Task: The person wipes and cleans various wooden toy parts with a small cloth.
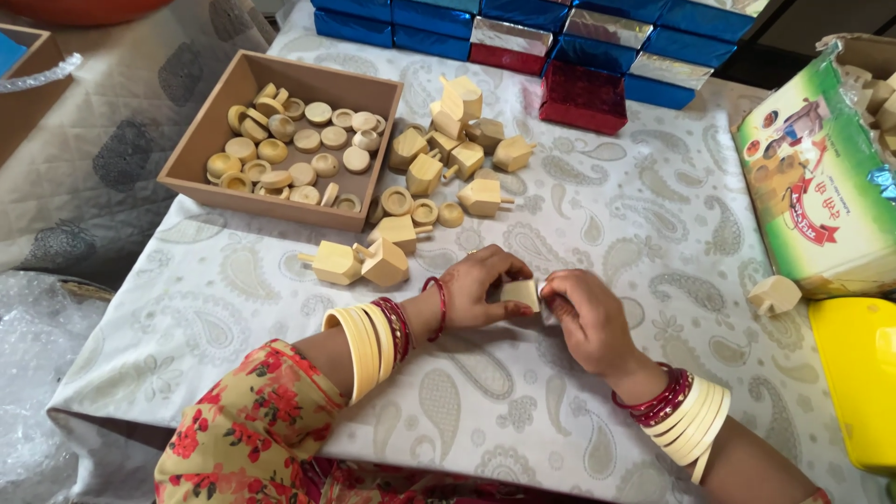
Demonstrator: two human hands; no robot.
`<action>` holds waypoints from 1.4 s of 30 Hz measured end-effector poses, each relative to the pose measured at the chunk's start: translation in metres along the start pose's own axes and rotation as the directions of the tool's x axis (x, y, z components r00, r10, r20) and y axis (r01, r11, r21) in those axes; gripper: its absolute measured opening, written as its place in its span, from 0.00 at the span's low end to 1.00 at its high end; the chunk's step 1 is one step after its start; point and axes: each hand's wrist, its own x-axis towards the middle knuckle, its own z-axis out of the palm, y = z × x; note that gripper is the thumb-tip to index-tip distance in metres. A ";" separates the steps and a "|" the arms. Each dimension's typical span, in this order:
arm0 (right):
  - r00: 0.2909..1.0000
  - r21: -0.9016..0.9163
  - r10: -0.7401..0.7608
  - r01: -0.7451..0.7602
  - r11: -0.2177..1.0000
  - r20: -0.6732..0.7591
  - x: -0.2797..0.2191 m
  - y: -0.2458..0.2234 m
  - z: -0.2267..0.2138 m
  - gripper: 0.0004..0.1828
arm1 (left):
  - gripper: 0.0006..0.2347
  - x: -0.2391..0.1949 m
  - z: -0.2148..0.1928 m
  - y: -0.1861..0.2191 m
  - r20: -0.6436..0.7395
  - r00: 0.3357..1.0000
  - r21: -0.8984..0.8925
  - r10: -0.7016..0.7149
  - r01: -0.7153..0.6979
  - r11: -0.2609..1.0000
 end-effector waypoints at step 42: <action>0.814 -0.372 -0.552 0.577 0.727 0.182 0.013 -0.002 -0.019 0.09 | 0.23 0.005 -0.015 0.035 0.099 0.990 0.078 0.096 -0.104 0.991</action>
